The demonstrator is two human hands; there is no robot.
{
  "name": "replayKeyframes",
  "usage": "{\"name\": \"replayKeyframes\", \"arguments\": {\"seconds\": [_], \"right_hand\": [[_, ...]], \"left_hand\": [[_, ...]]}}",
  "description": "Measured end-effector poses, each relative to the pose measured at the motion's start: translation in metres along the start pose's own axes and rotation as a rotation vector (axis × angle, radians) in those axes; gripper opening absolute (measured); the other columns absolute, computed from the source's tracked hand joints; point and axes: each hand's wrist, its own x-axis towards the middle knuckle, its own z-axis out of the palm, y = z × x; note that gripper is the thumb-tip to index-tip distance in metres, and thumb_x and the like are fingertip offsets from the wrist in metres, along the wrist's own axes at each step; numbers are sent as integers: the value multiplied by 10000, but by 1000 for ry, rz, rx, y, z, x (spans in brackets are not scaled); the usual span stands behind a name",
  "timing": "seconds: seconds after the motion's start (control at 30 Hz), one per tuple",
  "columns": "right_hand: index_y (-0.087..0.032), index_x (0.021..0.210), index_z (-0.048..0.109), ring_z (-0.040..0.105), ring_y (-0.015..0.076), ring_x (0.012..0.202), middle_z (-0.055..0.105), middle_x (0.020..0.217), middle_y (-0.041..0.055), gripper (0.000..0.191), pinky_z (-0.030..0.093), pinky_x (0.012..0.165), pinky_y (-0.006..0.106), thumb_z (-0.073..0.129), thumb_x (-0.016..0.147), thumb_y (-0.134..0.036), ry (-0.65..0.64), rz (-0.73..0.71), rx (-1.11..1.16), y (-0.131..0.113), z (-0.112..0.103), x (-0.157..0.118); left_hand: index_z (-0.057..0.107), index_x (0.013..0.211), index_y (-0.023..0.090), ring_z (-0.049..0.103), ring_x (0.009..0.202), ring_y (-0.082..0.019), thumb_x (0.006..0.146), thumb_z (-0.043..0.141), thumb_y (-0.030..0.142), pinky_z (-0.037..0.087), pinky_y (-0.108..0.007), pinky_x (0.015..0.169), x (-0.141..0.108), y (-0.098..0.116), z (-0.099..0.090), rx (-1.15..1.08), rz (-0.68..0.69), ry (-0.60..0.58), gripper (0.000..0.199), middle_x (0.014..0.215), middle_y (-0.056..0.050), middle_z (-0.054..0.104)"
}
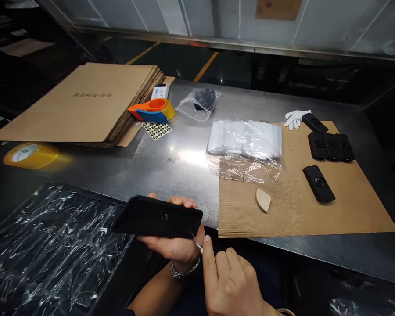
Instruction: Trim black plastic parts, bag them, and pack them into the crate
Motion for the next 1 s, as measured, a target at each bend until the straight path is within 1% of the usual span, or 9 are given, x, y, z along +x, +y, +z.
{"name": "replayKeyframes", "arguments": {"seconds": [0.2, 0.37, 0.5, 0.57, 0.63, 0.73, 0.83, 0.9, 1.0], "right_hand": [[34, 1033, 610, 451, 133, 459, 478, 487, 25, 383, 344, 413, 254, 337, 766, 12, -13, -11, -19, -1, 0, 1], [20, 1028, 613, 439, 133, 456, 477, 487, 29, 390, 319, 405, 255, 320, 772, 9, -27, -7, -81, -2, 0, 2], [9, 1055, 608, 424, 140, 467, 458, 495, 29, 397, 293, 430, 271, 305, 800, -15, -48, -4, -116, -2, -1, 1], [-22, 1092, 599, 420, 146, 487, 452, 508, 29, 398, 287, 458, 280, 304, 826, -39, -48, 18, -142, 0, 0, -1], [-80, 1149, 578, 424, 154, 523, 460, 539, 30, 399, 289, 493, 287, 307, 856, -69, -45, 49, -174, 3, 2, -3], [-153, 1244, 511, 406, 158, 559, 457, 577, 22, 420, 291, 533, 290, 308, 884, -83, -54, 140, -227, 12, 8, -10], [-172, 1312, 437, 410, 159, 592, 452, 615, 20, 451, 293, 543, 281, 296, 895, -72, -72, 243, -200, 24, 13, -17], [-189, 1335, 404, 435, 156, 631, 474, 668, 29, 455, 298, 541, 266, 298, 906, -82, -82, 277, -111, 31, 14, -21], [-200, 1345, 387, 453, 142, 643, 491, 702, 27, 447, 306, 545, 251, 318, 916, -94, -99, 278, 0, 35, 10, -23]], "left_hand": [[576, 1050, 377, 470, 647, -126, 739, 435, 659, 416, -227, 638, 0, 0, 2, -66, 20, -22, 442, 739, 31, 521], [569, 1049, 374, 481, 645, -134, 780, 360, 646, 417, -231, 626, -1, 0, 2, -15, 13, 10, 436, 744, 24, 528], [573, 1054, 360, 506, 652, -129, 802, 352, 625, 428, -229, 631, 0, 0, 1, -54, -22, 9, 426, 754, 24, 553], [602, 1018, 322, 524, 656, -132, 808, 352, 622, 437, -230, 625, 0, 0, -2, -62, -74, 12, 443, 756, 14, 575], [643, 919, 269, 546, 662, -134, 818, 340, 616, 446, -224, 611, 1, 0, -4, -46, -158, 45, 471, 743, 1, 599], [660, 765, 202, 570, 642, -127, 840, 280, 608, 459, -207, 590, 4, -1, -6, -46, -274, 149, 561, 695, -20, 615], [657, 745, 164, 585, 606, -125, 861, 238, 580, 466, -204, 563, 7, 0, -5, -79, -368, 223, 602, 665, -38, 614], [653, 761, 154, 589, 600, -125, 874, 256, 538, 472, -211, 566, 9, 1, -4, -105, -445, 206, 564, 680, -43, 615], [649, 813, 159, 580, 597, -121, 880, 288, 492, 476, -220, 582, 10, 3, -3, -151, -538, 113, 496, 707, -47, 611]]}}
